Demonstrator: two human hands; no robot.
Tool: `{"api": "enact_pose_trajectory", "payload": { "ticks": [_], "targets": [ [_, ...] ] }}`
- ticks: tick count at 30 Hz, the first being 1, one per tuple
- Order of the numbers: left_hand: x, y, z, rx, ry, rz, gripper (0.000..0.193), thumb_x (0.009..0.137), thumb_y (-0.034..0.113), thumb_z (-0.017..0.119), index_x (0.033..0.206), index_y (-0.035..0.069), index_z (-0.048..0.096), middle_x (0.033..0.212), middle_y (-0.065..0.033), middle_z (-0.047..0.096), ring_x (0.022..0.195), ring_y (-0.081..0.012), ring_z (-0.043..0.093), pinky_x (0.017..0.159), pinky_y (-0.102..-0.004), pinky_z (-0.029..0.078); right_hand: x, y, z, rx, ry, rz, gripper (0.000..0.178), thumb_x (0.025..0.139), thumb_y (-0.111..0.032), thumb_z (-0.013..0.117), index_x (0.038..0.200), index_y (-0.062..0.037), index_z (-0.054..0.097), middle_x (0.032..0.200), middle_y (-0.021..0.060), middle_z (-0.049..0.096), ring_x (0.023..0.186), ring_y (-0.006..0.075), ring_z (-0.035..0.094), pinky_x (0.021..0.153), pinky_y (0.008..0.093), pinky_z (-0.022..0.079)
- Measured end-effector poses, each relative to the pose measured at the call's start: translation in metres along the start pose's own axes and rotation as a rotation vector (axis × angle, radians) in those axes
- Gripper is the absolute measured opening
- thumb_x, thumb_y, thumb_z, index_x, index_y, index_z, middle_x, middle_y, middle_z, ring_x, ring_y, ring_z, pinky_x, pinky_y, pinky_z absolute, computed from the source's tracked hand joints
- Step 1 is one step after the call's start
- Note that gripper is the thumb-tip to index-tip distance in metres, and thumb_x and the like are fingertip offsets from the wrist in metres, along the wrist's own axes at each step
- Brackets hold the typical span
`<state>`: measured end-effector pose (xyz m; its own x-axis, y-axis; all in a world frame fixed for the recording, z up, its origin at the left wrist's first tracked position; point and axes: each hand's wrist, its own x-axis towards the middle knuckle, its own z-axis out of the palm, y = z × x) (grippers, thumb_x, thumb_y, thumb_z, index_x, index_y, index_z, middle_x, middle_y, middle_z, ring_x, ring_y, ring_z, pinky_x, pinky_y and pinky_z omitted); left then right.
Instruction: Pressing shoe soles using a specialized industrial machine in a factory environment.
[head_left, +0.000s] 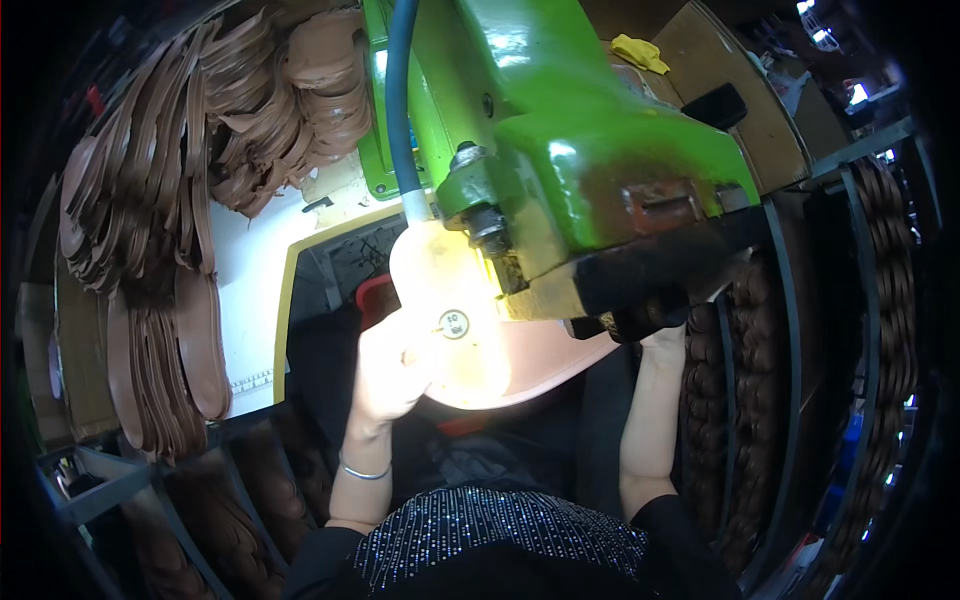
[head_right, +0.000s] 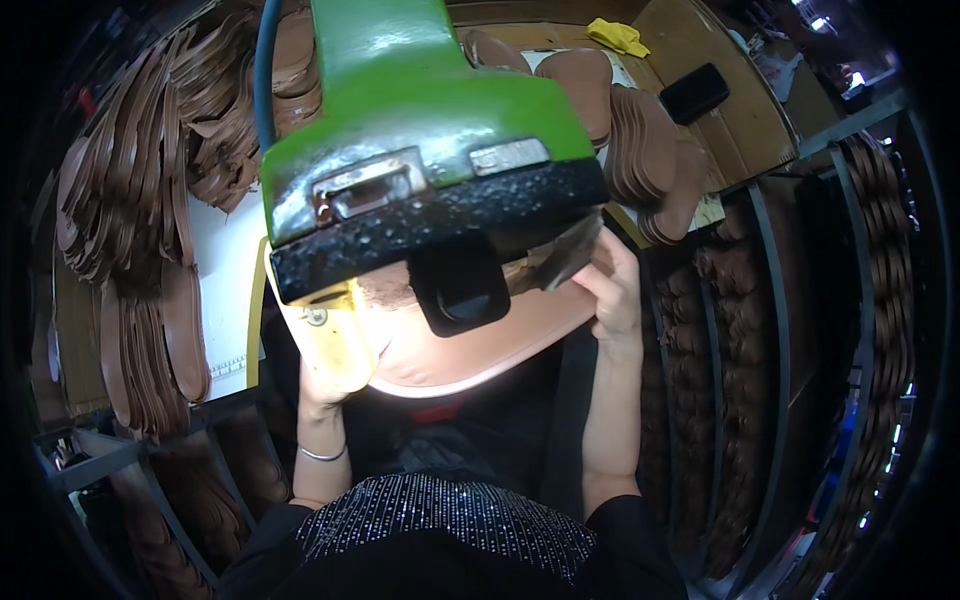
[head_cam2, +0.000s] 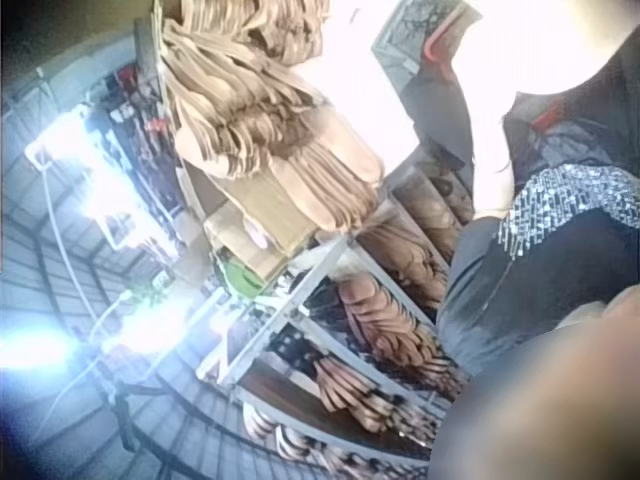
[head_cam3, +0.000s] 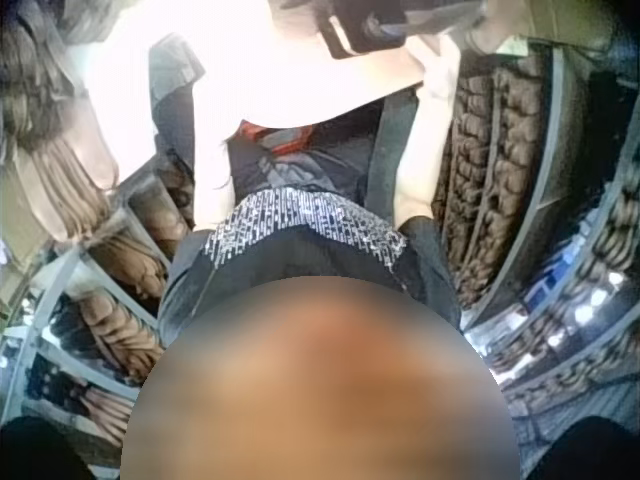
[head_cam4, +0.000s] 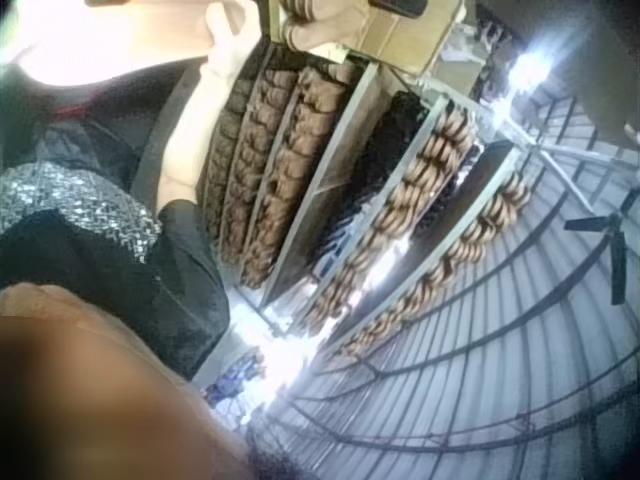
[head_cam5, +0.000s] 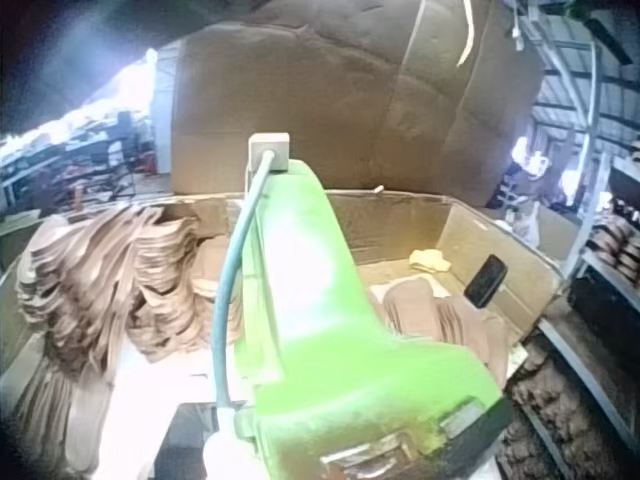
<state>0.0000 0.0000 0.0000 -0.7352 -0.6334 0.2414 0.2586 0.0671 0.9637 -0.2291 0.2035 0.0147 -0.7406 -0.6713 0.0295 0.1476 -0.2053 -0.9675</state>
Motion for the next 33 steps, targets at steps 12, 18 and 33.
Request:
{"api": "enact_pose_trajectory", "payload": {
  "ticks": [12, 18, 33],
  "targets": [
    [-0.025, 0.014, -0.099, 0.149, 0.029, -0.330, 0.025, 0.073, 0.002, 0.068, 0.096, -0.006, 0.061, 0.089, -0.0108, 0.066, 0.083, -0.0141, 0.062, 0.076, -0.0243, 0.049, -0.033, 0.087, 0.044, -0.437, -0.171, -0.148, 0.048, 0.068, -0.001, 0.072, 0.112, -0.0005, 0.052, 0.104, 0.0062, 0.059, 0.096, 0.0181, 0.057, 0.086, 0.0310, 0.045],
    [-0.003, 0.025, -0.014, 0.754, -0.064, 0.069, 0.027, 0.063, 0.012, 0.075, 0.084, 0.001, 0.062, 0.076, -0.0115, 0.061, 0.068, -0.0261, 0.058, 0.063, -0.0329, 0.046, -0.038, 0.068, 0.016, -0.422, -0.141, -0.138, 0.050, 0.069, 0.003, 0.070, 0.116, 0.0016, 0.051, 0.111, 0.0096, 0.057, 0.103, 0.0178, 0.055, 0.091, 0.0312, 0.043],
    [0.007, 0.012, -0.055, 0.705, -0.036, -0.047, 0.035, 0.050, 0.016, 0.085, 0.066, 0.002, 0.058, 0.061, -0.0089, 0.059, 0.053, -0.0180, 0.055, 0.050, -0.0287, 0.044, -0.034, 0.045, 0.077, 0.083, -0.168, 0.134, 0.028, 0.080, 0.003, 0.059, 0.107, 0.0041, 0.049, 0.077, 0.0047, 0.058, 0.057, 0.0069, 0.055, 0.046, 0.0184, 0.045]
  ]
}}
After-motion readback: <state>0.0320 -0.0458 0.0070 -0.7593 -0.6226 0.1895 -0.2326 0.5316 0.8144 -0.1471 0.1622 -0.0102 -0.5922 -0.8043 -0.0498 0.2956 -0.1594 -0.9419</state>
